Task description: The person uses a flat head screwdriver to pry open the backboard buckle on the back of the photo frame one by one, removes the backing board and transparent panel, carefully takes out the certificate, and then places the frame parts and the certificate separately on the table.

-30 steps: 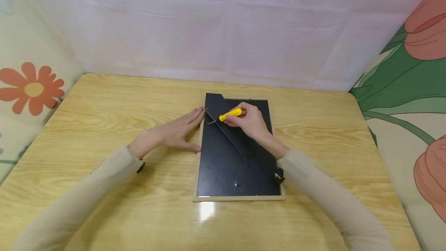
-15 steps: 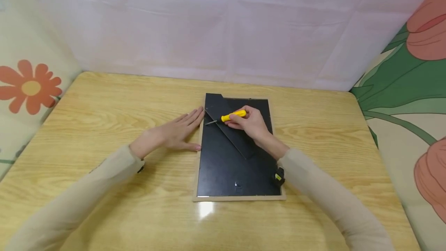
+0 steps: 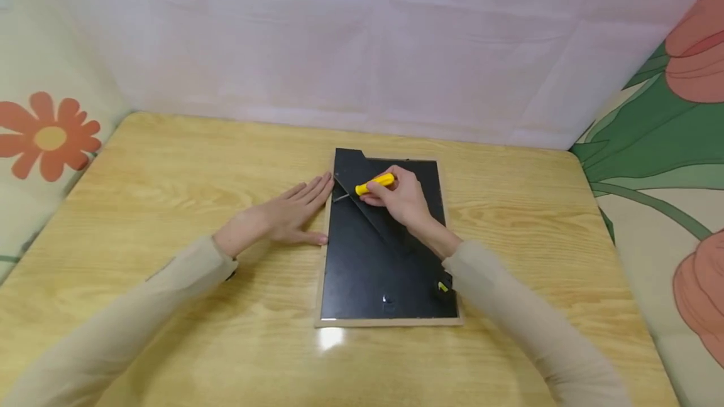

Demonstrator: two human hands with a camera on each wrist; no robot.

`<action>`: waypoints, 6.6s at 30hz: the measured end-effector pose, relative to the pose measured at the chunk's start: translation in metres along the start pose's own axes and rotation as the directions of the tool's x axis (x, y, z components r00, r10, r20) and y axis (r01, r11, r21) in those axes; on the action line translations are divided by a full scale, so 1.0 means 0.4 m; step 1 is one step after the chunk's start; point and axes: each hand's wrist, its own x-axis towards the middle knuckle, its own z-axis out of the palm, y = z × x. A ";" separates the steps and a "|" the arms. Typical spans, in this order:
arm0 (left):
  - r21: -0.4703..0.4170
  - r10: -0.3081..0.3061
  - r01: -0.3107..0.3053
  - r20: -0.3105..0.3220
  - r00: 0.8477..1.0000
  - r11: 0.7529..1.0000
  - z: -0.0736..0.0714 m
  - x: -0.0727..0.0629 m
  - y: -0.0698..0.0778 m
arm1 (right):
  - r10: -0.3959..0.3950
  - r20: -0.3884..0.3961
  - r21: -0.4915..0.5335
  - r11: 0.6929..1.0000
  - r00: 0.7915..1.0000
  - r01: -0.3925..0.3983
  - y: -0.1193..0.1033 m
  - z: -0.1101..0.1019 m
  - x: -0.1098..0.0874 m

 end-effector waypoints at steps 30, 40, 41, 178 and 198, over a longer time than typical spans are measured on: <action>0.015 -0.051 0.050 0.074 0.996 0.999 -0.016 0.010 0.012 | -0.298 0.094 -0.765 0.589 0.950 0.260 -0.106 0.162 0.019; 0.048 -0.073 0.069 0.092 0.993 0.996 -0.020 0.016 0.014 | -0.351 0.118 -0.773 0.555 0.929 0.308 -0.100 0.194 0.012; 0.040 -0.068 0.065 0.087 0.994 0.997 -0.021 0.016 0.015 | -0.346 0.105 -0.774 0.560 0.932 0.295 -0.100 0.188 0.016; -0.043 0.087 -0.094 -0.133 0.987 0.995 -0.074 0.121 -0.123 | -0.421 0.198 -0.959 0.105 0.885 0.264 0.190 -0.131 -0.473; -0.062 -0.007 -0.002 -0.140 0.990 0.998 -0.002 -0.129 -0.062 | -0.462 0.263 -0.927 0.122 0.847 0.354 0.167 -0.207 -0.393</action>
